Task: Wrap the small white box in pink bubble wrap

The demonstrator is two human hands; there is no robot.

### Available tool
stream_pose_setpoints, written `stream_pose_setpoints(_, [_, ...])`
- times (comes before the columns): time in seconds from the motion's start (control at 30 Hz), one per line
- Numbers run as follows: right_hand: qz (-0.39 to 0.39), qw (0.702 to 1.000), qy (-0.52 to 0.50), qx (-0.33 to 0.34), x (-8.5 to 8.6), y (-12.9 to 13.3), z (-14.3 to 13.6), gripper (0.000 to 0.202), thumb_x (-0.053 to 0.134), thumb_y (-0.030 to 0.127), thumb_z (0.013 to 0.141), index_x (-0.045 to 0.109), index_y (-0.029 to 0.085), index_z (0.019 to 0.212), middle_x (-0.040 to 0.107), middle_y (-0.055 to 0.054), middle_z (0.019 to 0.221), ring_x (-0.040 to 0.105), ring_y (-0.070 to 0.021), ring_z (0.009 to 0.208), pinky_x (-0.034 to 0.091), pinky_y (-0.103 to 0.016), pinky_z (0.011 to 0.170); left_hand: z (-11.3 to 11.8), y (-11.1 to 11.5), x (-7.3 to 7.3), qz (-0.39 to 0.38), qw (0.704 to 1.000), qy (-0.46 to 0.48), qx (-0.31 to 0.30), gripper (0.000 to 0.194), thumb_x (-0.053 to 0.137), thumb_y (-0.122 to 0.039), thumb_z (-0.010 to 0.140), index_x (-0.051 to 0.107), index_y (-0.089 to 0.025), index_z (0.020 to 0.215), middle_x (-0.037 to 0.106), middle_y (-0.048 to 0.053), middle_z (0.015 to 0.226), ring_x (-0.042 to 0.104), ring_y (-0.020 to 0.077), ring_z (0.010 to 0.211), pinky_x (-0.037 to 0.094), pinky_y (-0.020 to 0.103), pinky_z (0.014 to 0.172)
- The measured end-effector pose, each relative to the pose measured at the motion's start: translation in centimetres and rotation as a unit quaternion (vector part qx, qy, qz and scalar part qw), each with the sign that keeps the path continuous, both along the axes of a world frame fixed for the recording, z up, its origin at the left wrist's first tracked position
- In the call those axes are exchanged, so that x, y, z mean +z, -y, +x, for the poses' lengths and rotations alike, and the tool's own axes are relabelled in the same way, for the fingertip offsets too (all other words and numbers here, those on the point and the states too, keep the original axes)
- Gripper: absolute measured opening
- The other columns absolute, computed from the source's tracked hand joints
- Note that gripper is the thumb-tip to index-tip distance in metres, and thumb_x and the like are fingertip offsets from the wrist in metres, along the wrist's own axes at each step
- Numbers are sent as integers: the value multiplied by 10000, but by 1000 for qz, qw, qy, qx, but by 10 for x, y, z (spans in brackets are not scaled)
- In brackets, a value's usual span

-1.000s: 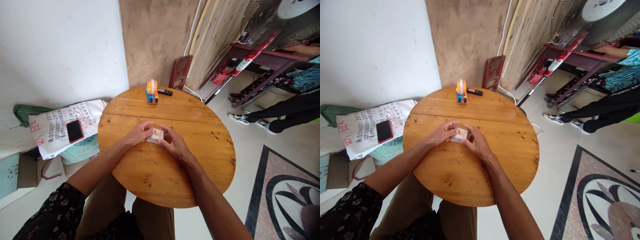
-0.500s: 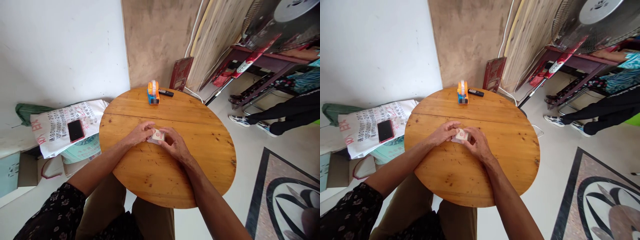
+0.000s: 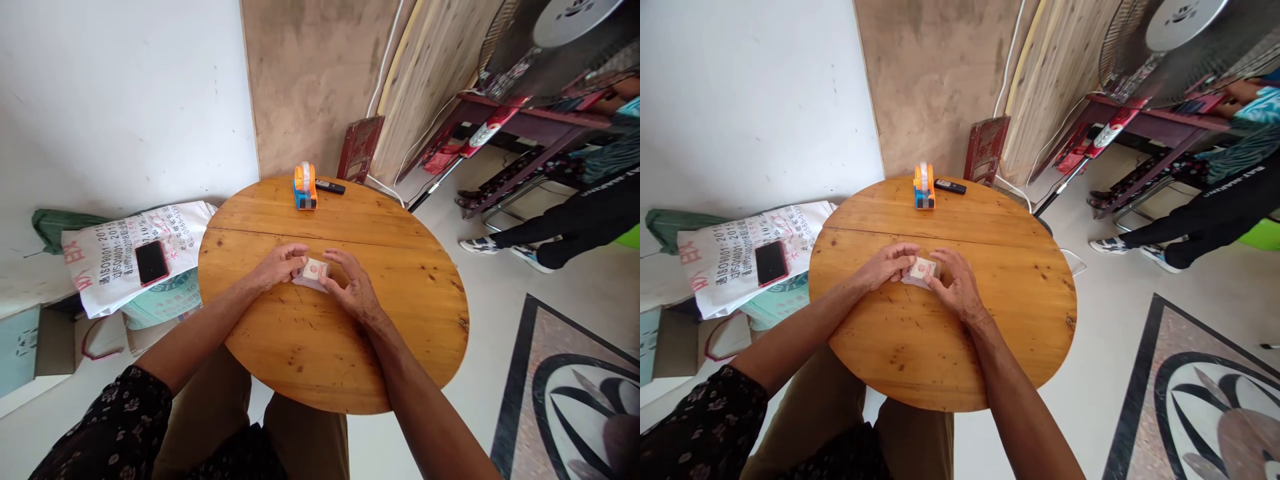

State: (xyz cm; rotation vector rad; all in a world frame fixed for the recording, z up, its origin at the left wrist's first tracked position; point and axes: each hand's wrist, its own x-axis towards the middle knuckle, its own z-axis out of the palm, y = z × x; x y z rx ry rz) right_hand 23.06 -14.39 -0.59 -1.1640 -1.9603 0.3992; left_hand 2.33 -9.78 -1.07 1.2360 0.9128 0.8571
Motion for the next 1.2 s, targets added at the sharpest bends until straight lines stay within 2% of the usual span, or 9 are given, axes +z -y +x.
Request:
stream_pose_setpoints(0.17, [15, 999, -18, -26, 2, 1, 2, 254, 627, 435, 876, 670, 278, 1071, 658, -100, 1253, 603, -289, 1192, 444, -515, 1035, -1, -2, 3, 36, 996, 6, 76, 289, 672, -199, 773, 634, -107, 1044, 666, 44, 941, 459, 15, 486, 323, 184, 448])
stream_pose_setpoints(0.33, [24, 999, -18, -31, -4, 0, -2, 196, 637, 403, 876, 697, 265, 1000, 677, -105, 1209, 625, -286, 1157, 467, -508, 1005, -1, -4, -2, 41, 996, -19, 73, 289, 697, -210, 761, 639, -100, 1023, 671, 54, 938, 453, 20, 483, 349, 197, 470])
stream_pose_setpoints(0.53, [33, 999, 0, -33, -4, -2, -5, 180, 650, 385, 865, 706, 282, 1001, 687, -88, 1210, 632, -276, 1146, 471, -499, 1008, 0, -3, -7, 75, 996, -38, 35, 327, 680, -240, 793, 621, -87, 1076, 624, 3, 767, 486, 55, 530, 399, 207, 534])
stream_pose_setpoints(0.77, [68, 996, 30, -49, -3, -4, -11, 128, 641, 361, 875, 717, 282, 942, 708, -81, 1173, 650, -278, 1107, 479, -490, 961, -1, -2, -12, 107, 992, -57, 13, 419, 679, -320, 776, 627, -102, 1130, 654, 54, 900, 561, 104, 674, 451, 236, 634])
stream_pose_setpoints(0.9, [63, 996, 39, -55, -3, -4, -12, 128, 609, 348, 888, 717, 280, 873, 713, -68, 1162, 651, -276, 1091, 475, -485, 955, -2, -3, -13, 136, 988, -67, 18, 421, 700, -333, 752, 649, -123, 1113, 663, 60, 936, 583, 132, 758, 461, 260, 710])
stream_pose_setpoints(1.03, [52, 998, -8, -47, 2, -3, -11, 135, 560, 310, 905, 680, 265, 866, 711, -76, 1157, 646, -267, 1103, 474, -478, 965, -2, 1, -8, 150, 986, -66, -6, 454, 725, -324, 740, 654, -127, 1144, 651, 55, 929, 584, 138, 782, 466, 271, 740])
stream_pose_setpoints(1.2, [33, 996, -71, -44, 9, 0, -11, 130, 549, 328, 916, 636, 257, 849, 699, -86, 1166, 642, -262, 1106, 478, -469, 978, 0, 8, 0, 127, 988, -42, -74, 639, 759, -293, 719, 565, -124, 1303, 629, 46, 931, 583, 136, 784, 483, 273, 727])
